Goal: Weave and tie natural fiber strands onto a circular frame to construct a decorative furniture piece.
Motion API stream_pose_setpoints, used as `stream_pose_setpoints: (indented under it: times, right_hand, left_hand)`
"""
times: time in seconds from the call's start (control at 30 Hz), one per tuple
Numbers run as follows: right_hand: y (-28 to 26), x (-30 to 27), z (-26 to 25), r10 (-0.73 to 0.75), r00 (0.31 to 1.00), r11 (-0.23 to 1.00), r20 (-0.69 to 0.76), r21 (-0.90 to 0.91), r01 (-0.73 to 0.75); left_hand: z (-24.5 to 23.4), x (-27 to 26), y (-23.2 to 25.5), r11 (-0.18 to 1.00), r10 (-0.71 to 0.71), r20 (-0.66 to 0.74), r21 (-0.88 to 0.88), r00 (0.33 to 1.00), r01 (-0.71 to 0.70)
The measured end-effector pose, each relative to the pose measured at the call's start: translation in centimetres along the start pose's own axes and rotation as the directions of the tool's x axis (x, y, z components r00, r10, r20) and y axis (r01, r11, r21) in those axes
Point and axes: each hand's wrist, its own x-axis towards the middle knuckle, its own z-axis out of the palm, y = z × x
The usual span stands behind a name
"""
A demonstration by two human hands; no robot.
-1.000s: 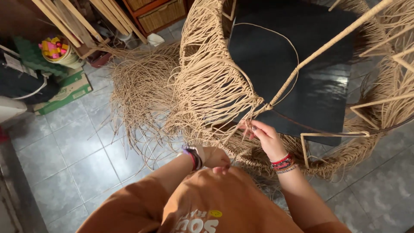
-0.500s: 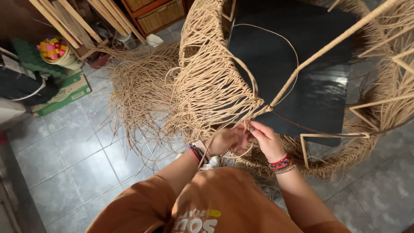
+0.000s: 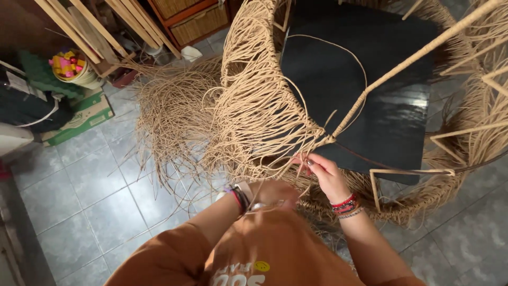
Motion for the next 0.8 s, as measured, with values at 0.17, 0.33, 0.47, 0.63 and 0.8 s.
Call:
stream_pose_setpoints:
  times: [0.17, 0.33, 0.47, 0.63, 0.8]
  right_hand:
    - [-2.1, -0.5, 0.9, -0.027, 1.000, 0.979, 0.015, -0.201, 0.029]
    - [-1.7, -0.7, 1.1, -0.125, 0.988, 0.959, 0.085, -0.243, 0.143]
    - [-1.4, -1.3, 1.9, -0.100, 0.995, 0.983, 0.026, -0.153, 0.102]
    - [0.8, -2.2, 1.4, -0.106, 0.992, 0.984, -0.067, -0.153, 0.095]
    - [-2.7, -3.5, 2.7, -0.121, 0.959, 0.991, -0.258, 0.020, 0.131]
  left_hand:
    - [1.6, -0.5, -2.1, 0.985, 0.173, -0.440, 0.056, 0.881, -0.166]
    - [2.8, -6.7, -0.8, 0.829, -0.268, -0.393, 0.372, 0.880, 0.418]
    - [-7.0, -6.6, 10.0, 0.985, -0.031, -0.770, -0.131, 0.637, -0.110]
    - [-9.0, -2.5, 10.6, 0.987, 0.132, -0.901, 0.084, 0.414, -0.134]
    - [-12.1, 1.0, 9.5, 0.938, 0.344, -0.907, 0.343, 0.242, -0.050]
